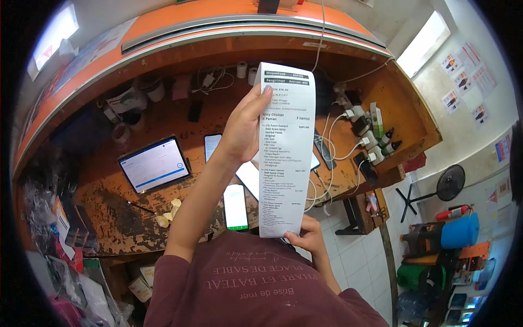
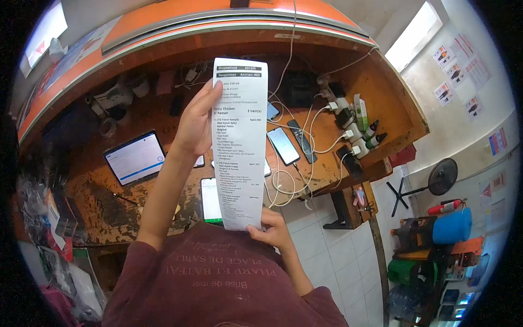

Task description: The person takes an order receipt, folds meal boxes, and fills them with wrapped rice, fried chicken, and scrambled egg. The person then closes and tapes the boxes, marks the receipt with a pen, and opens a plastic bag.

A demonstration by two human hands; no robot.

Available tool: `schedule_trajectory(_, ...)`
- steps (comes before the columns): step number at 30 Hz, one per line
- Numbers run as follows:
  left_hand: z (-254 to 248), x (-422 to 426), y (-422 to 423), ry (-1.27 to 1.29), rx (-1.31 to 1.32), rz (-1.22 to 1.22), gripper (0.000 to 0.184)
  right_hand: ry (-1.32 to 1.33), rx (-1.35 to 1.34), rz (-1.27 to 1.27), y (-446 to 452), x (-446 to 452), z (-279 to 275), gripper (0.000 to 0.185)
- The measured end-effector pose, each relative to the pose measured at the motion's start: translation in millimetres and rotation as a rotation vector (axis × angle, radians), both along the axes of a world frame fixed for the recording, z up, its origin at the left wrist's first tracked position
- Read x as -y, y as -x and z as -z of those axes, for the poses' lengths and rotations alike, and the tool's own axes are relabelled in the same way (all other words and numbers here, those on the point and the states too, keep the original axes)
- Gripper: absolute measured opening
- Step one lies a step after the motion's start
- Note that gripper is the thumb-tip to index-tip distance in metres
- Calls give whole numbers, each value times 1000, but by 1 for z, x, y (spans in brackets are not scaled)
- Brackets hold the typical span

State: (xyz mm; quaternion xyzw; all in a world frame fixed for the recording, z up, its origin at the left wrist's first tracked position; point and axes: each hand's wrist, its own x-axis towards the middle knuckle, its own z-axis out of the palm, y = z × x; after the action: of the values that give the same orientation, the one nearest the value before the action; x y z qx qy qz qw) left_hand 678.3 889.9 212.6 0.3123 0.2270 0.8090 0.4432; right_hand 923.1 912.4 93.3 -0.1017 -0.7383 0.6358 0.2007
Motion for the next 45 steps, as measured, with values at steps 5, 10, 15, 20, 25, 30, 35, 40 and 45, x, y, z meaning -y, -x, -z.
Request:
schedule_trajectory(5, 10, 8, 19, 78, -117, -156, 29, 45, 241, -16, 14, 4, 11, 25)
schedule_trajectory(10, 20, 32, 36, 246, -382, -159, 26, -477, 205, 168, 24, -39, -23, 21)
schedule_trajectory(15, 20, 70, 21, 408, -785, 66, 30, -649, -261, 216, 81, -53, -117, 26)
schedule_trajectory(20, 13, 98, 0, 619, -1012, -76, 34, -467, -67, -598, 142, -77, -90, 26)
schedule_trajectory(25, 31, 93, -30, 759, -1046, -544, 27, -432, -29, -543, 158, -77, -61, 14)
schedule_trajectory(30, 68, 78, -58, 663, -507, -927, 22, -561, -480, -333, 158, -102, -67, 6)
schedule_trajectory(35, 67, 104, -109, 816, -318, -1324, 25, -525, -475, -236, 258, -142, -60, 15)
schedule_trajectory(40, 53, 116, -176, 803, -102, -1660, 26, -593, -553, -567, 281, -89, -17, 44)
schedule_trajectory(45, 46, 148, -237, 649, 134, -2006, 27, 266, 14, -1837, 123, 19, -2, 48)
